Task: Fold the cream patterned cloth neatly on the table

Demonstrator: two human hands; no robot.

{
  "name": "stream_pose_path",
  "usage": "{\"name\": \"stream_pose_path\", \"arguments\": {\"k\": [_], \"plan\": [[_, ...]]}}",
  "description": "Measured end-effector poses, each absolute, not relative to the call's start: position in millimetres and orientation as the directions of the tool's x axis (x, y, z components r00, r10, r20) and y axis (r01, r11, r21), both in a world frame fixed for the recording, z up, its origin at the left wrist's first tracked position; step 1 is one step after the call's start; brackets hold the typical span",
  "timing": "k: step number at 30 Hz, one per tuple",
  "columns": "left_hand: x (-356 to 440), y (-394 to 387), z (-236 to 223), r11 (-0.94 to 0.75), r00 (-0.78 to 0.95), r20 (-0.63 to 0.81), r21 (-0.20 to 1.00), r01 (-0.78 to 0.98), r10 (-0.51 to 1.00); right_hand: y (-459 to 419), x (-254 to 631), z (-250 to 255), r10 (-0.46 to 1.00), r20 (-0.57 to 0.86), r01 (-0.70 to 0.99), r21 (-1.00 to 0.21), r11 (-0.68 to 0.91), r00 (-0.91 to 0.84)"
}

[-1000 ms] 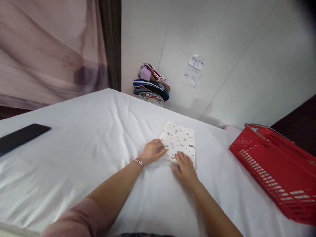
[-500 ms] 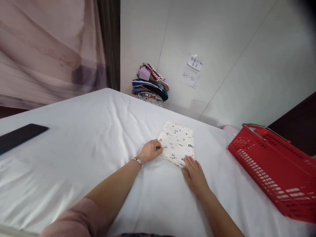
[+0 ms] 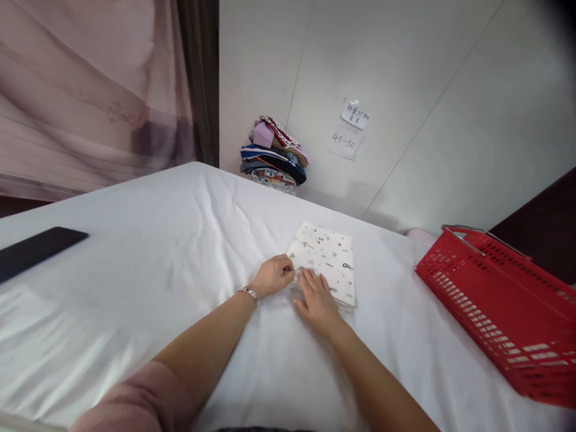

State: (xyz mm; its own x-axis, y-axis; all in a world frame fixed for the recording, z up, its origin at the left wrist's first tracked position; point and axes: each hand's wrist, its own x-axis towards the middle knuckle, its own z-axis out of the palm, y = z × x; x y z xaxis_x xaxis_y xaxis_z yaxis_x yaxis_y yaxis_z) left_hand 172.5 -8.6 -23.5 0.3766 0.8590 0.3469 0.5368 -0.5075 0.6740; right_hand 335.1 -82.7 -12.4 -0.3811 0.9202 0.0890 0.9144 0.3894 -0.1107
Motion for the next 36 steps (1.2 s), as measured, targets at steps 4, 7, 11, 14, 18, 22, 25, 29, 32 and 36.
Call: {"name": "stream_pose_path", "arguments": {"k": [4, 7, 11, 14, 18, 22, 25, 29, 32, 36], "plan": [[172, -8, -24, -0.489, 0.374, 0.323, 0.677, 0.551, 0.869, -76, 326, -21, 0.907, 0.089, 0.898, -0.130, 0.420, -0.411], [173, -8, -24, -0.497, 0.378, 0.330, 0.666, 0.556, 0.865, -78, 334, -26, 0.896, 0.104, 0.888, -0.126, 0.442, -0.431], [174, -7, -24, -0.507, 0.383, 0.338, 0.654, 0.561, 0.860, -90, 355, -26, 0.900, 0.129, 0.897, -0.105, 0.429, -0.416], [174, -6, -24, -0.507, 0.387, 0.334, 0.657, 0.559, 0.860, -102, 373, -25, 0.914, 0.143, 0.915, -0.092, 0.393, -0.378], [174, -6, -26, -0.519, 0.393, 0.345, 0.653, 0.552, 0.852, -113, 389, -27, 0.927, 0.159, 0.931, -0.082, 0.356, -0.340], [174, -9, -26, -0.540, 0.393, 0.373, 0.634, 0.554, 0.841, -114, 390, -27, 0.931, 0.179, 0.937, -0.084, 0.338, -0.320], [173, -10, -24, -0.548, 0.391, 0.385, 0.618, 0.564, 0.836, -112, 390, -26, 0.931, 0.187, 0.937, -0.098, 0.335, -0.313], [171, -11, -23, -0.610, 0.420, 0.442, 0.565, 0.556, 0.792, -112, 394, -27, 0.923, 0.213, 0.928, -0.124, 0.352, -0.322], [169, -11, -23, -0.659, 0.478, 0.455, 0.552, 0.510, 0.751, -112, 395, -28, 0.917, 0.252, 0.926, -0.136, 0.351, -0.310], [169, -9, -25, -0.671, 0.534, 0.418, 0.562, 0.484, 0.735, -111, 395, -28, 0.910, 0.263, 0.921, -0.140, 0.364, -0.320]]}}
